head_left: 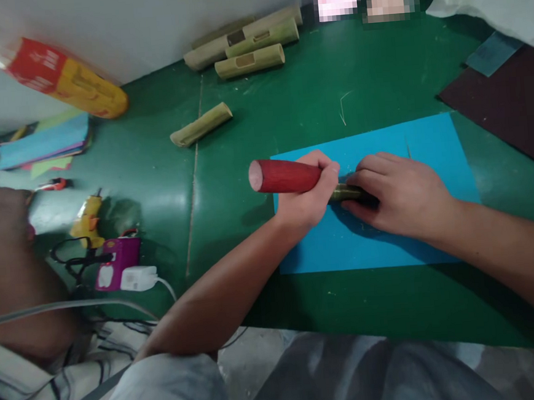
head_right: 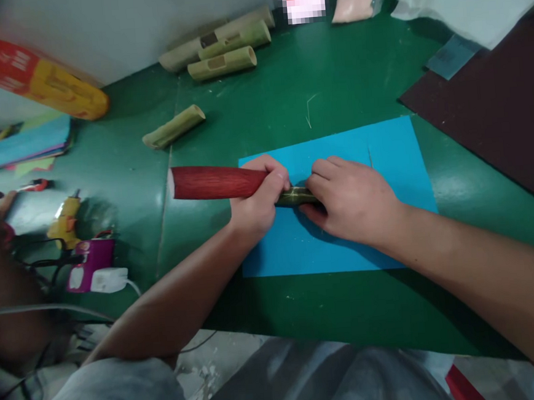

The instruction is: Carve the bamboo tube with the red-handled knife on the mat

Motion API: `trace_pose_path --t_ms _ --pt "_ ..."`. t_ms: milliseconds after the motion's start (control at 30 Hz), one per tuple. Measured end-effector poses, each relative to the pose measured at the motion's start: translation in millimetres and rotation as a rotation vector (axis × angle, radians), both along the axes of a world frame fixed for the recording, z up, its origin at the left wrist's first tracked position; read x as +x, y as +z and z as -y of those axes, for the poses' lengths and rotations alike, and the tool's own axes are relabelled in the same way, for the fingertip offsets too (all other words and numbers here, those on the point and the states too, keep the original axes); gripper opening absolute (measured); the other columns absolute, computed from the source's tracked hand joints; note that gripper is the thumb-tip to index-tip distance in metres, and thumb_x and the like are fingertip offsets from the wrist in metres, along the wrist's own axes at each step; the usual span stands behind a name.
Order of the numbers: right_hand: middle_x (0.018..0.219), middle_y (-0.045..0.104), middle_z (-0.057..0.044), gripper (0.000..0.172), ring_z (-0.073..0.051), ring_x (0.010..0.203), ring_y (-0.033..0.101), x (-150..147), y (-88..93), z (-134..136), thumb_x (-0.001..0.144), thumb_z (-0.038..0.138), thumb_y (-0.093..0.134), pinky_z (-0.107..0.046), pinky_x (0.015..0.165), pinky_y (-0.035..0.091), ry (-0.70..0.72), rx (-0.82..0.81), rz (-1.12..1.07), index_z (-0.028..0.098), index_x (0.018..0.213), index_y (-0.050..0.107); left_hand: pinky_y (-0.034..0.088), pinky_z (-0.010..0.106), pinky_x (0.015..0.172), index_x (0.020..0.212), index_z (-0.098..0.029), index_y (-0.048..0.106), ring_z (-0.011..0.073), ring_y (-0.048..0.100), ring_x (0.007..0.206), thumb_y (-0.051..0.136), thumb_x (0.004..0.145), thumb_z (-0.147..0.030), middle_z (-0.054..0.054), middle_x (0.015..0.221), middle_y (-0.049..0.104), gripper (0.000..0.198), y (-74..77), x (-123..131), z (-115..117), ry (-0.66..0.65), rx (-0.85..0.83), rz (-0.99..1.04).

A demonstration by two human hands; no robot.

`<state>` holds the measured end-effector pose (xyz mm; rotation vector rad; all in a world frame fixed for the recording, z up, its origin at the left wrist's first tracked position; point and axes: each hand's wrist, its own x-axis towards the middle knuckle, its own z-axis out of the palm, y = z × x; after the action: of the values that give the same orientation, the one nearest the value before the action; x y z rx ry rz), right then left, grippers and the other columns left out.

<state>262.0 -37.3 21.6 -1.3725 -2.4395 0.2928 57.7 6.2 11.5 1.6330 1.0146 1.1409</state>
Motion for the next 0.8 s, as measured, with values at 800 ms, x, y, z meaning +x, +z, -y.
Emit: trace_pose_path --t_ms 800 --pt "0.102 0.078 -0.013 0.023 -0.028 0.091 0.062 0 -11.6 8 0.111 0.031 0.064 -0.042 0.075 0.038 0.035 0.212 -0.019 0.018 0.105 0.082 0.055 0.033 0.068 0.071 -0.025 0.061 0.0151 0.056 0.061 0.071 0.102 -0.04 -0.003 0.062 0.054 0.037 14.7 -9 2 -0.088 -0.019 -0.086"
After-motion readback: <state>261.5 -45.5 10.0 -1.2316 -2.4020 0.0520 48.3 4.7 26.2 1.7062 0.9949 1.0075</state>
